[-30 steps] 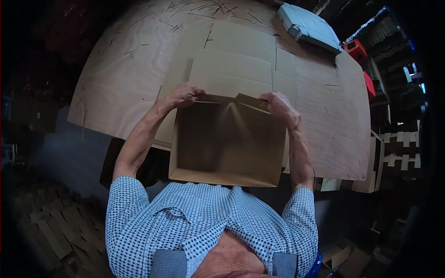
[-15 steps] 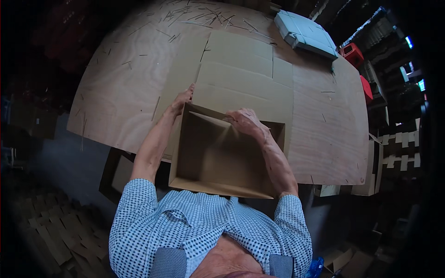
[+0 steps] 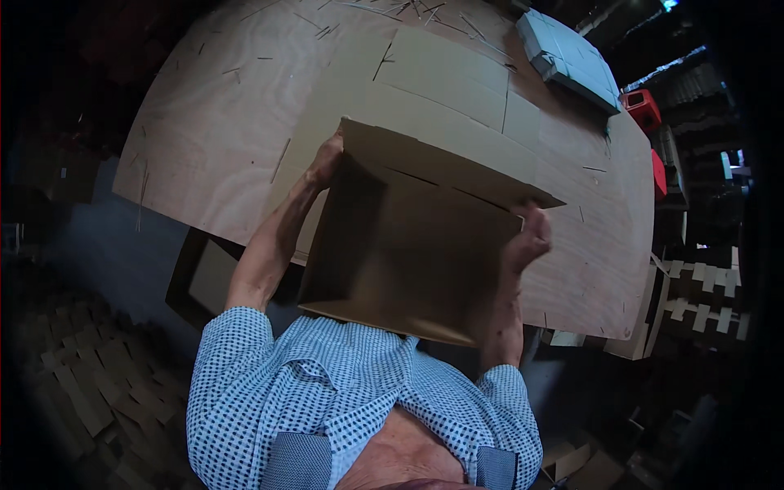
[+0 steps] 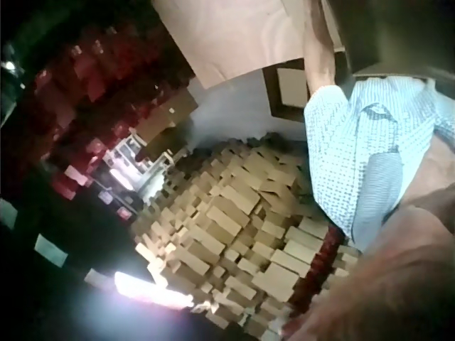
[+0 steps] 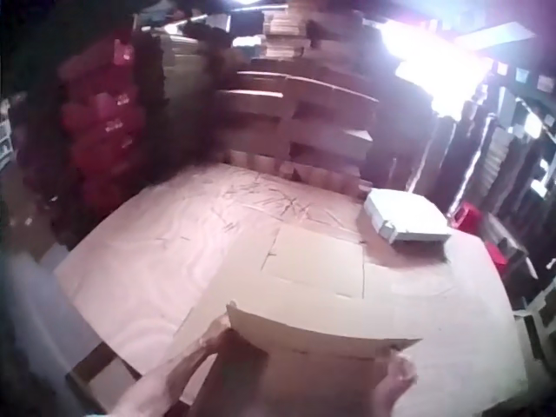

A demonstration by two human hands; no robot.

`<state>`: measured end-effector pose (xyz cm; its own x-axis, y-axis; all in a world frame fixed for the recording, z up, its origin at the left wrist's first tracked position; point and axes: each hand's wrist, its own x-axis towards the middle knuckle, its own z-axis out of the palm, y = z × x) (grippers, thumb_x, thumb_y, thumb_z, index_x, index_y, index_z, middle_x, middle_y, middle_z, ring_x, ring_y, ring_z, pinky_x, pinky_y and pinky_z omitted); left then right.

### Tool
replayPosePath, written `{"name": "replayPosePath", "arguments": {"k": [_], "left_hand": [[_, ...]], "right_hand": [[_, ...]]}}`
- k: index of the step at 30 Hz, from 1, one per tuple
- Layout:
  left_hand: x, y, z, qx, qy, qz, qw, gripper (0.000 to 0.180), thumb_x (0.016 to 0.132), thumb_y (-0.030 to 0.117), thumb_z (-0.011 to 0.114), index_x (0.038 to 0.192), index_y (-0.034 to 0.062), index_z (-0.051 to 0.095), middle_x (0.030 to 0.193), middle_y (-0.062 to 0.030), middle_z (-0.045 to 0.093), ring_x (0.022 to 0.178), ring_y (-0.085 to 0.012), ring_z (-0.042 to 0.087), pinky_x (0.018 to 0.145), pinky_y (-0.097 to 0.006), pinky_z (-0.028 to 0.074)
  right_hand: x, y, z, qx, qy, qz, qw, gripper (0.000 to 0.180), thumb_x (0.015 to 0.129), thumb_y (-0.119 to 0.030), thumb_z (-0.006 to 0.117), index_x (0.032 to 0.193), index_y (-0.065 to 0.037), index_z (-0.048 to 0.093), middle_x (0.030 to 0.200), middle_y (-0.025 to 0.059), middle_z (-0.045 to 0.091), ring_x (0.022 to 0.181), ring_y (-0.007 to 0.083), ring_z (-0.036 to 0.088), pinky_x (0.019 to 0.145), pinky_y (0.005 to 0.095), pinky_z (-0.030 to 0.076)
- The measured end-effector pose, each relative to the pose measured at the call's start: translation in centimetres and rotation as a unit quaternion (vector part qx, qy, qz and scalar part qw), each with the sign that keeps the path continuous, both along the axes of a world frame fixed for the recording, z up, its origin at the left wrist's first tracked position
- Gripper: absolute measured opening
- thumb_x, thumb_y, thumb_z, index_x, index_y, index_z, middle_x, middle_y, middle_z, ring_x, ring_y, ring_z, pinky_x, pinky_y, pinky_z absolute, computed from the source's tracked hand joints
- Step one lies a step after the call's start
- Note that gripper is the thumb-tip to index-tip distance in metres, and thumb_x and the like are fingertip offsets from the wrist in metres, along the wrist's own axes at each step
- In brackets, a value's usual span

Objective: Assembling cardboard boxes from flat sheets on a workbench.

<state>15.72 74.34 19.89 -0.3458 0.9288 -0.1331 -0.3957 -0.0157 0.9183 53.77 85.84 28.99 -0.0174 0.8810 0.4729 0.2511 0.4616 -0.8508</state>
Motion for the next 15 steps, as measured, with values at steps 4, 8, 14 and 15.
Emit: {"name": "replayPosePath", "arguments": {"k": [4, 8, 14, 15], "left_hand": [[0.9, 0.1, 0.1, -0.011, -0.033, -0.016, 0.999, 0.061, 0.109, 0.048, 0.032, 0.14, -0.0022, 0.049, 0.132, -0.0018, 0.053, 0.122, -0.012, 0.048, 0.111, -0.03, 0.036], [0.5, -0.4, 1.8, -0.043, -0.09, -0.066, 0.993, 0.069, 0.106, 0.058, 0.032, 0.141, 0.0006, 0.049, 0.134, -0.0036, 0.054, 0.124, -0.0145, 0.048, 0.111, -0.031, 0.037], [-2.8, -1.1, 2.5, -0.095, -0.125, -0.35, 0.923, 0.079, 0.1, 0.071, 0.033, 0.141, 0.006, 0.054, 0.132, -0.0053, 0.06, 0.124, -0.0173, 0.053, 0.11, -0.032, 0.038], [-2.8, -0.7, 2.7, -0.093, -0.127, -0.355, 0.922, 0.079, 0.1, 0.071, 0.033, 0.141, 0.006, 0.054, 0.132, -0.0053, 0.06, 0.124, -0.0173, 0.053, 0.11, -0.032, 0.038]], "right_hand": [[6.6, 4.8, -4.4, -0.11, 0.093, -0.076, 0.987, 0.026, 0.102, -0.019, 0.052, 0.102, 0.002, 0.067, 0.09, 0.0089, 0.068, 0.088, 0.0212, 0.065, 0.08, 0.0377, 0.051], [9.6, 7.6, -7.7, -0.03, -0.441, 0.1, 0.892, 0.027, 0.101, -0.022, 0.053, 0.112, -0.001, 0.066, 0.098, 0.0079, 0.067, 0.095, 0.021, 0.063, 0.083, 0.0363, 0.051], [4.1, 8.5, 2.3, -0.495, -0.062, 0.451, 0.74, 0.044, 0.093, -0.032, 0.064, 0.127, -0.004, 0.064, 0.12, 0.0102, 0.069, 0.115, 0.0217, 0.062, 0.097, 0.0368, 0.049], [2.7, 8.0, 4.8, -0.417, -0.26, 0.458, 0.741, 0.047, 0.086, -0.033, 0.07, 0.123, -0.004, 0.067, 0.116, 0.0148, 0.07, 0.111, 0.0242, 0.065, 0.093, 0.0368, 0.051]]}}
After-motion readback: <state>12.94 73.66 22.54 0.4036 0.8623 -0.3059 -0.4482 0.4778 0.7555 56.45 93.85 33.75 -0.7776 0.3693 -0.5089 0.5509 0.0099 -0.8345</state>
